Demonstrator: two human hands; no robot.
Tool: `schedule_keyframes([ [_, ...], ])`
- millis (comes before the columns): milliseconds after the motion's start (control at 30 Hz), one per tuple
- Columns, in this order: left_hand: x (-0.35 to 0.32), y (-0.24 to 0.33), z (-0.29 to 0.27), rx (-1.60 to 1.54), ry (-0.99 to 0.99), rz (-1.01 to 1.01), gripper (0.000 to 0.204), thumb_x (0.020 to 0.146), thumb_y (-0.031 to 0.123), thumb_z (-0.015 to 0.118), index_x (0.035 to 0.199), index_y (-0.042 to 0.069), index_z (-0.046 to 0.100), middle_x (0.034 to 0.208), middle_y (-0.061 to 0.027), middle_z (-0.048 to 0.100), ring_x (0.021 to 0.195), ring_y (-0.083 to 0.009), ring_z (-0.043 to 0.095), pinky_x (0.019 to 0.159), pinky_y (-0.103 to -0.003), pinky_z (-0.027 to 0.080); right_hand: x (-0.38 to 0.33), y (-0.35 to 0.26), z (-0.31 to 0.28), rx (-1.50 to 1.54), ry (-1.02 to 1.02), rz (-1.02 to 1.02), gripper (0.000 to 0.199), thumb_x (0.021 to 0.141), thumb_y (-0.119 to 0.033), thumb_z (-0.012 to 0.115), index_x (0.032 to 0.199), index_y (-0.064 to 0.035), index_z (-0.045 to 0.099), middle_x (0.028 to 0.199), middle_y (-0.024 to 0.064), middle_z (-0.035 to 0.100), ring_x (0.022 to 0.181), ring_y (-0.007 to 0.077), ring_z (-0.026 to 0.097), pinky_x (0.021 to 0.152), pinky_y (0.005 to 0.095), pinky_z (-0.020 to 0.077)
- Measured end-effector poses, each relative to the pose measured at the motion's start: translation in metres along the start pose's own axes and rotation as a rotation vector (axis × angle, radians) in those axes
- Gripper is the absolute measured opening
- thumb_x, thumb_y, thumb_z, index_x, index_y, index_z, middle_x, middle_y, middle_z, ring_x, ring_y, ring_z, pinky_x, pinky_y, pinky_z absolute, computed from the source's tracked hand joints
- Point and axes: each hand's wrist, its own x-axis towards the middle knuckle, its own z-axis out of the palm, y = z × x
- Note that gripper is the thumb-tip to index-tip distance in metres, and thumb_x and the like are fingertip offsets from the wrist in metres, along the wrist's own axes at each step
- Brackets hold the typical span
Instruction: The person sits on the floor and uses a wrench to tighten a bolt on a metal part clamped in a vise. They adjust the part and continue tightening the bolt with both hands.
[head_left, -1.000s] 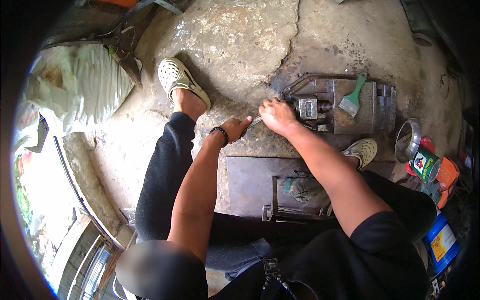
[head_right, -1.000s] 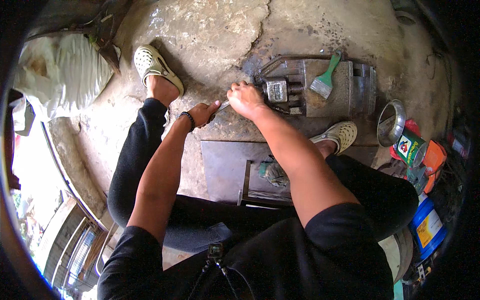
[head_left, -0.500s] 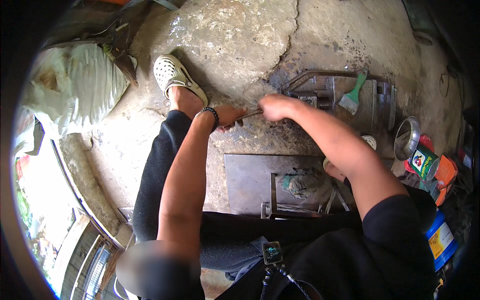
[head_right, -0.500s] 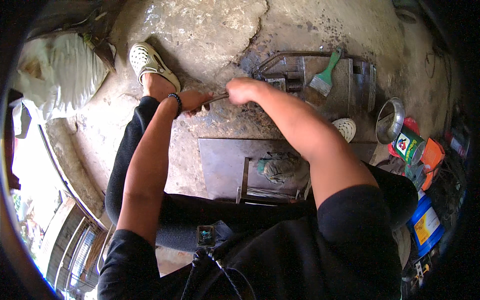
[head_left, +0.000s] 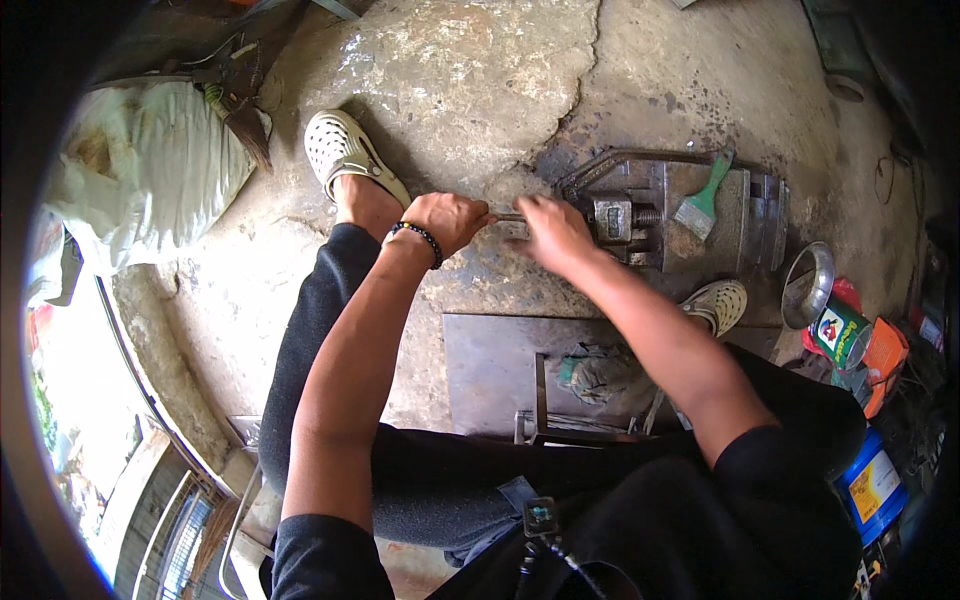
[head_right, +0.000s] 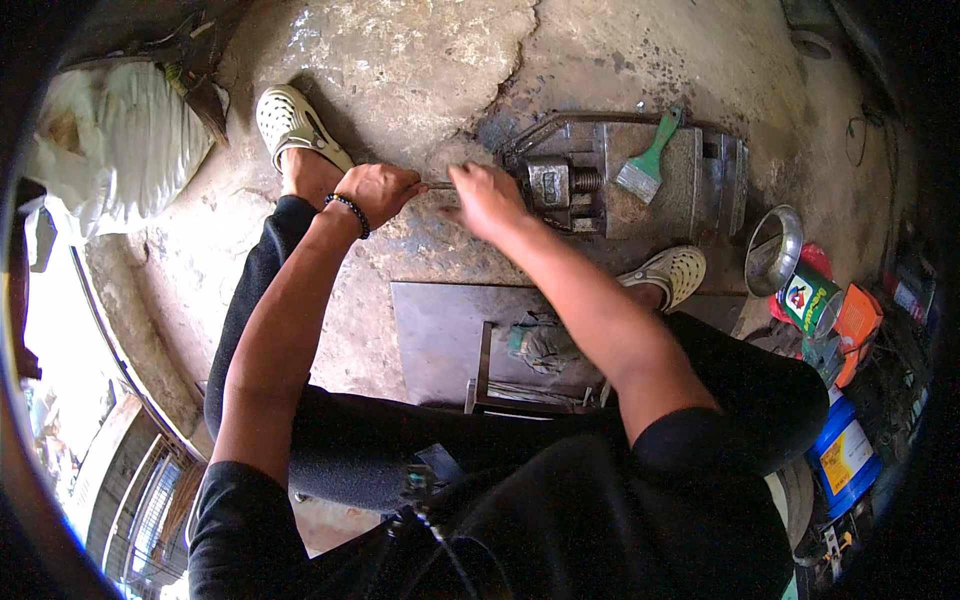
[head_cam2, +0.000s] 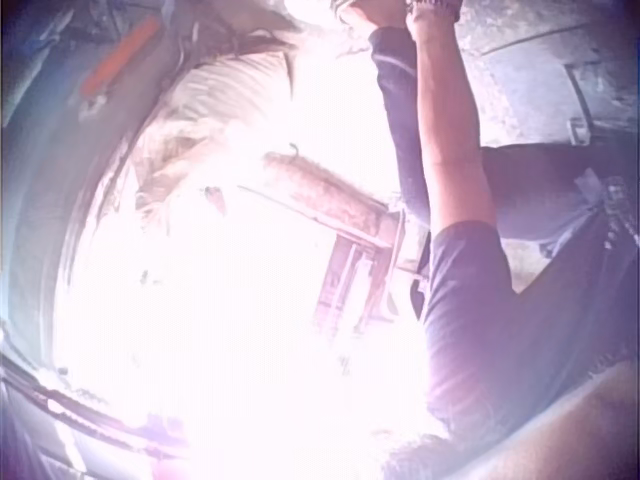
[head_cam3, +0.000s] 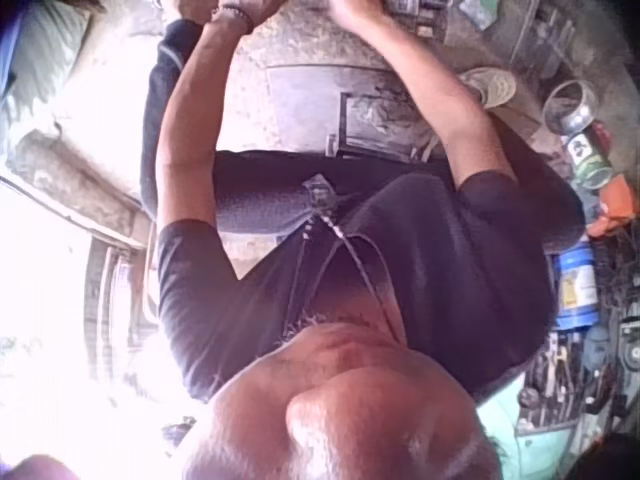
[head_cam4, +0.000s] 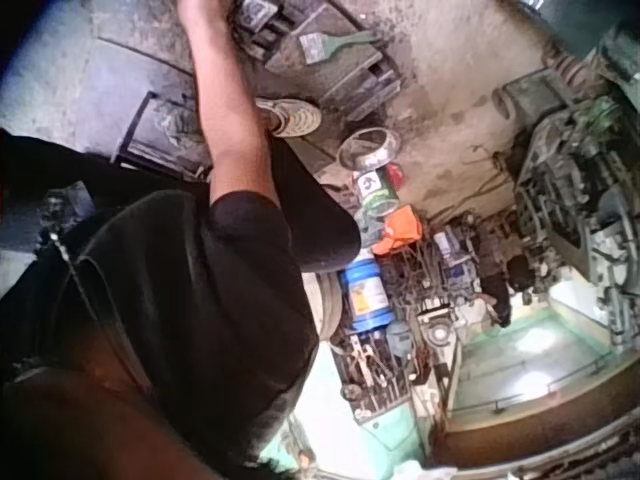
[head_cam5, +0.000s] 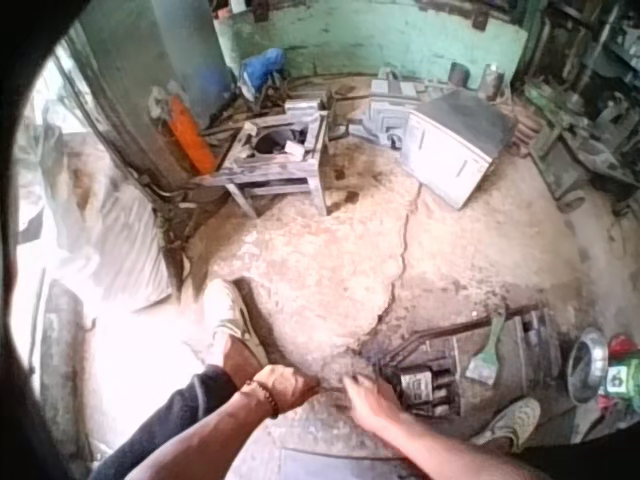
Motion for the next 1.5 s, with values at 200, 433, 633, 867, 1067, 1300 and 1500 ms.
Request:
schedule_keyframes([
  [200, -0.002, 0.003, 0.006, -0.008, 0.009, -0.023, 0.041, 0.100, 0.048, 0.048, 0.096, 0.014, 0.071, 0.087, -0.0159, 0.072, 0.085, -0.0351, 0.070, 0.076, -0.047, 0.055, -0.023, 0.002, 0.027, -0.307, 0.424, -0.145, 0.035, 0.082, -0.015, 0.072, 0.114, -0.0077, 0.060, 0.112, 0.0120, 0.056, 0.111, 0.0316, 0.054, 0.097, 0.0480, 0.0386],
  [433, -0.005, 0.010, 0.002, -0.008, -0.034, -0.071, 0.043, 0.100, 0.046, 0.046, 0.101, 0.012, 0.071, 0.092, -0.0158, 0.072, 0.091, -0.0356, 0.069, 0.080, -0.046, 0.054, -0.007, 0.001, 0.035, -0.162, 0.569, -0.026, 0.010, 0.077, -0.012, 0.068, 0.084, -0.0116, 0.061, 0.089, 0.0079, 0.060, 0.087, 0.0272, 0.062, 0.080, 0.0421, 0.0425],
  [633, -0.005, 0.013, 0.006, -0.055, 0.017, -0.066, 0.042, 0.100, 0.045, 0.049, 0.094, 0.009, 0.071, 0.089, -0.0170, 0.071, 0.089, -0.0365, 0.068, 0.079, -0.047, 0.054, -0.005, 0.005, 0.038, -0.151, 0.617, -0.060, 0.007, 0.076, -0.011, 0.066, 0.082, -0.0120, 0.062, 0.081, 0.0074, 0.061, 0.076, 0.0267, 0.065, 0.076, 0.0406, 0.0450],
  [867, 0.012, 0.000, -0.006, -0.068, -0.068, -0.057, 0.048, 0.098, 0.051, 0.051, 0.092, 0.008, 0.073, 0.084, -0.0195, 0.070, 0.086, -0.0387, 0.068, 0.080, -0.048, 0.052, -0.001, -0.008, 0.010, -0.073, 0.279, 0.109, 0.020, 0.073, -0.015, 0.076, 0.088, -0.0080, 0.064, 0.090, 0.0102, 0.066, 0.089, 0.0308, 0.067, 0.082, 0.0453, 0.0493],
  [1067, 0.053, -0.015, -0.012, -0.038, -0.203, -0.141, 0.059, 0.094, 0.060, 0.050, 0.088, 0.007, 0.074, 0.091, -0.0196, 0.072, 0.094, -0.0389, 0.068, 0.085, -0.048, 0.053, 0.013, -0.009, -0.017, 0.028, -0.010, 0.247, 0.024, 0.080, -0.016, 0.072, 0.098, -0.0011, 0.070, 0.103, 0.0188, 0.070, 0.098, 0.0369, 0.067, 0.090, 0.0456, 0.0505],
  [1300, 0.025, -0.011, 0.054, 0.059, 0.094, 0.019, 0.059, 0.094, 0.059, 0.052, 0.130, 0.013, 0.059, 0.132, -0.0142, 0.059, 0.127, -0.0316, 0.052, 0.110, -0.047, 0.037, 0.077, 0.015, -0.026, 0.033, -0.836, 0.244, 0.034, 0.078, -0.028, 0.063, 0.096, -0.0018, 0.073, 0.091, 0.0140, 0.072, 0.079, 0.0252, 0.069, 0.072, 0.0384, 0.0544],
  [1500, 0.034, -0.015, 0.087, -0.141, 0.108, -0.062, 0.037, 0.100, 0.040, 0.052, 0.122, 0.013, 0.063, 0.117, -0.0126, 0.066, 0.113, -0.0319, 0.060, 0.097, -0.042, 0.048, 0.089, 0.028, -0.013, 0.228, -1.011, 0.442, 0.029, 0.075, -0.032, 0.074, 0.078, -0.0046, 0.065, 0.066, 0.0066, 0.058, 0.053, 0.0189, 0.053, 0.051, 0.0399, 0.0445],
])
